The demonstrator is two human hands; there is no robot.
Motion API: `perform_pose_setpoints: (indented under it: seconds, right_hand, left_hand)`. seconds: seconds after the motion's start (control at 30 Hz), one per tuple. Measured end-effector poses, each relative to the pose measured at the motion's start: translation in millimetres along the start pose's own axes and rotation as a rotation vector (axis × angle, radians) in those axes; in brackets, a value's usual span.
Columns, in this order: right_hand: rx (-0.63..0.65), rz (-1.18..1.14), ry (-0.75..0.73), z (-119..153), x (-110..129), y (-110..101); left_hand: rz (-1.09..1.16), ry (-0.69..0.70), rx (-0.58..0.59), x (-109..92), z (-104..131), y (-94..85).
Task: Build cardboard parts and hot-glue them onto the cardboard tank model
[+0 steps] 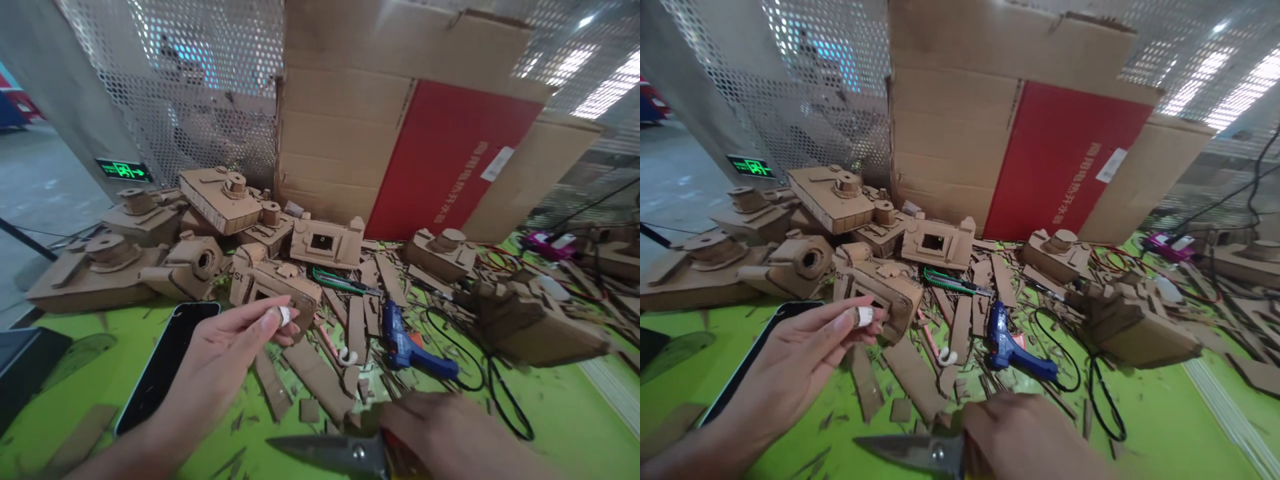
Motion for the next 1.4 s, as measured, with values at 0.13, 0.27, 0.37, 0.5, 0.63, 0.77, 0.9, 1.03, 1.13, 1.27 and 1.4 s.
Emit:
perform_pose_setpoints:
  seconds: [0.13,0.27,0.37,0.5,0.63,0.77,0.9,1.03,1.13,1.27,1.4]
  right_hand:
    - [-0.016,-0.011,-0.042,-11.1,16.7,-4.1]
    - [-0.022,0.006,-0.105,-14.3,19.9,-2.6]
    - [-0.109,-0.016,-0.16,-15.1,18.8,-3.0]
    - [-0.238,-0.07,-0.167,-25.9,17.6,-32.4]
    - [-0.402,-0.109,-0.137,-50.0,17.4,-89.8]
    - [-0.626,-0.144,-0.18,-61.6,17.8,-129.6]
    - [-0.845,-0.089,-0.149,-55.8,14.7,-139.5]
    - [-0.964,-0.084,-0.162,-51.2,13.8,-137.5]
    - [-0.943,-0.122,-0.218,-55.7,14.8,-131.7]
    - [-0.928,-0.113,-0.253,-62.6,14.8,-123.1]
    - [-0.949,-0.074,-0.22,-65.7,12.1,-120.2]
  left_hand:
    - [-0.062,-0.036,0.03,-2.1,4.6,7.5]
    - [-0.127,-0.035,0.095,-7.0,7.2,15.1]
    - [-0.137,-0.028,0.113,-7.1,8.5,14.6]
    - [-0.089,-0.057,0.11,-4.4,9.6,12.6]
    - [-0.031,-0.078,0.098,-13.6,6.7,21.7]
    - [0.08,-0.067,0.123,-38.7,-1.1,47.4]
    - [0.149,-0.015,0.173,-59.8,-8.7,73.9]
    - [0.183,-0.015,0.193,-58.6,-9.7,83.9]
    - [0.183,-0.027,0.182,-51.2,-8.5,80.8]
    - [0.19,-0.062,0.184,-44.9,-10.4,75.4]
    - [0.236,-0.079,0.224,-44.0,-15.7,74.0]
Point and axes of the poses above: each hand's wrist, its own z-axis away from the middle knuckle, its own y-axis out of the palm, x = y × z, the point moved 5 cm from there along -z, towards the middle knuckle, and after that the axes turned 11 degrees about z, right-handed, at the moved point
